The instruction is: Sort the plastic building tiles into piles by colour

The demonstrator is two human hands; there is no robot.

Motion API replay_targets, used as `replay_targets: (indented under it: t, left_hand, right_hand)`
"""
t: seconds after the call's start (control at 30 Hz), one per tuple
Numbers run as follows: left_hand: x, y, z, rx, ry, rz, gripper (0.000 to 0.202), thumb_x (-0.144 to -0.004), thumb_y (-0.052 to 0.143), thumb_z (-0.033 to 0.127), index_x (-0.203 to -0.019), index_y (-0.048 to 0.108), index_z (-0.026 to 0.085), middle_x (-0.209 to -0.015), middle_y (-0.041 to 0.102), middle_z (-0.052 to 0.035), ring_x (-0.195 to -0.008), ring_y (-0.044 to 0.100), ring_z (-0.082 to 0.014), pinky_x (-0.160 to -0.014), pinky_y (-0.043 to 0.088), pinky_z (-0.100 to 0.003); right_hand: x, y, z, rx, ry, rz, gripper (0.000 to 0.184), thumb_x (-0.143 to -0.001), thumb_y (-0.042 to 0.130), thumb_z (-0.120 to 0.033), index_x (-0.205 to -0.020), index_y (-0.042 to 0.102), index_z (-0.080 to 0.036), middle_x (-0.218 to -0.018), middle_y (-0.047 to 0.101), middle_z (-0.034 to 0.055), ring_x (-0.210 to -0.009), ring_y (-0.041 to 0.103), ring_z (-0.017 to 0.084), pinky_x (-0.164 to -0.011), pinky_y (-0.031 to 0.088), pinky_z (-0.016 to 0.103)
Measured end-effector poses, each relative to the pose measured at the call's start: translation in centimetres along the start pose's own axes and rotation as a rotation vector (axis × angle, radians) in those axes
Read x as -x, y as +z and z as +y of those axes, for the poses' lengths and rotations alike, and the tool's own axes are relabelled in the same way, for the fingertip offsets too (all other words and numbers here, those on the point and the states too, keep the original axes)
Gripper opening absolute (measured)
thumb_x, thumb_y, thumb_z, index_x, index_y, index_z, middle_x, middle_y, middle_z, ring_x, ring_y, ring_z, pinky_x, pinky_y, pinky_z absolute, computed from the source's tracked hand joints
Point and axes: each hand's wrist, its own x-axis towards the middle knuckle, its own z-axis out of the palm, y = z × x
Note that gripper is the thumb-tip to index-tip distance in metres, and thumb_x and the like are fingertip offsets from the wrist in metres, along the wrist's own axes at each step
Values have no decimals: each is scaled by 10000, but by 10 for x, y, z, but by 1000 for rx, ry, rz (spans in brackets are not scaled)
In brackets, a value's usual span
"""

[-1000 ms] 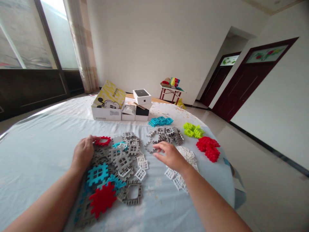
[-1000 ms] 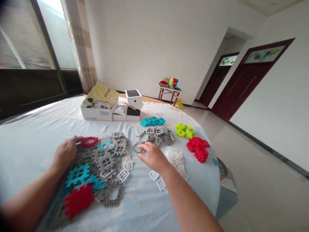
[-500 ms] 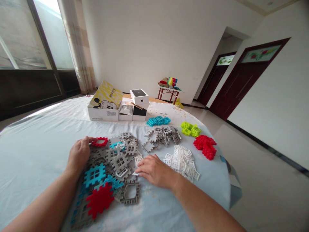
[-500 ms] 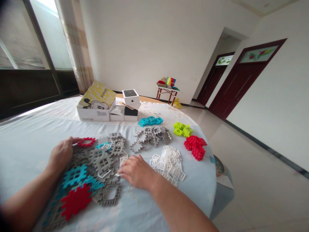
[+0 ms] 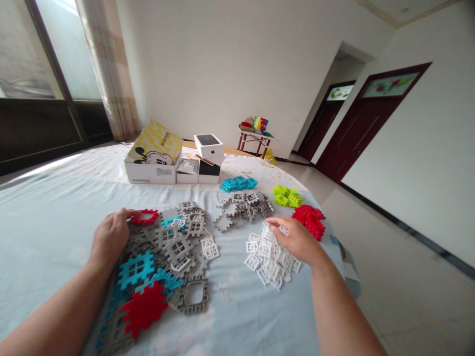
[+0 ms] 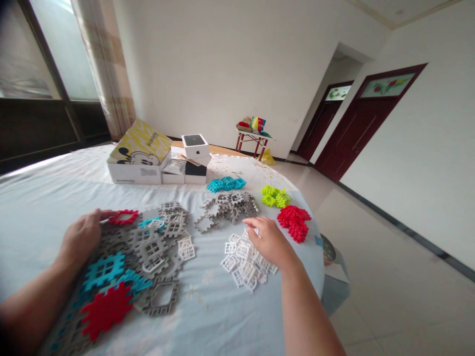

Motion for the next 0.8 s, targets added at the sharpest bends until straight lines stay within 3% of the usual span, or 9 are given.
replay_targets:
  t: [0.1,0.2,0.33,0.43,0.6,0.8]
  left_hand:
    - [0,0,0,1,3,-1,515,-782,243,373,-895,666,104,-1021,625,-144,-1031,529,-245,-948,374,-377]
    - [0,0,1,-1,10,7,512,-780,241,377,-879,667,110,-1016,628,-142,-1031,529,-247,-950,373,-386]
    - [2,-1,3,-4,17,17,507,-776,239,380,-855,668,121,-1009,638,-128,-1033,529,-242,-953,376,-388]
    - [3,-3,5,-5,23,11,502,-772,238,377,-837,669,129,-974,654,-115,-1010,543,-234,-945,386,-381]
    - [4,-3,6,-2,18,18,502,-768,238,381,-828,668,128,-993,647,-125,-1027,537,-243,-948,383,-389]
    - [3,-2,3,6,15,21,523,-771,231,391,-866,667,117,-1009,640,-134,-1035,532,-241,-957,372,-377]
  right_hand:
    - [-4,3,-4,11,-33,33,273,-834,489,-230,-1081,601,-205,-1048,628,68,-1004,546,206,-911,407,382]
    - [-12,13,-27,-22,-105,15,265,-838,494,-214,-1082,597,-212,-1032,630,57,-1002,536,192,-907,409,359]
    - [-23,43,-64,-89,-231,-103,255,-831,524,-195,-1074,603,-205,-1015,635,46,-980,540,172,-899,405,320]
    - [-27,73,-77,-115,-290,-176,251,-813,560,-203,-1058,613,-183,-1002,638,53,-975,547,163,-902,398,299]
    - [-24,104,-75,-51,-293,-219,341,-756,643,-251,-1087,598,-182,-1029,619,64,-998,529,182,-913,380,326]
    - [-22,106,-69,-48,-249,-222,327,-711,702,-264,-1019,621,-190,-930,609,47,-928,534,178,-857,396,313]
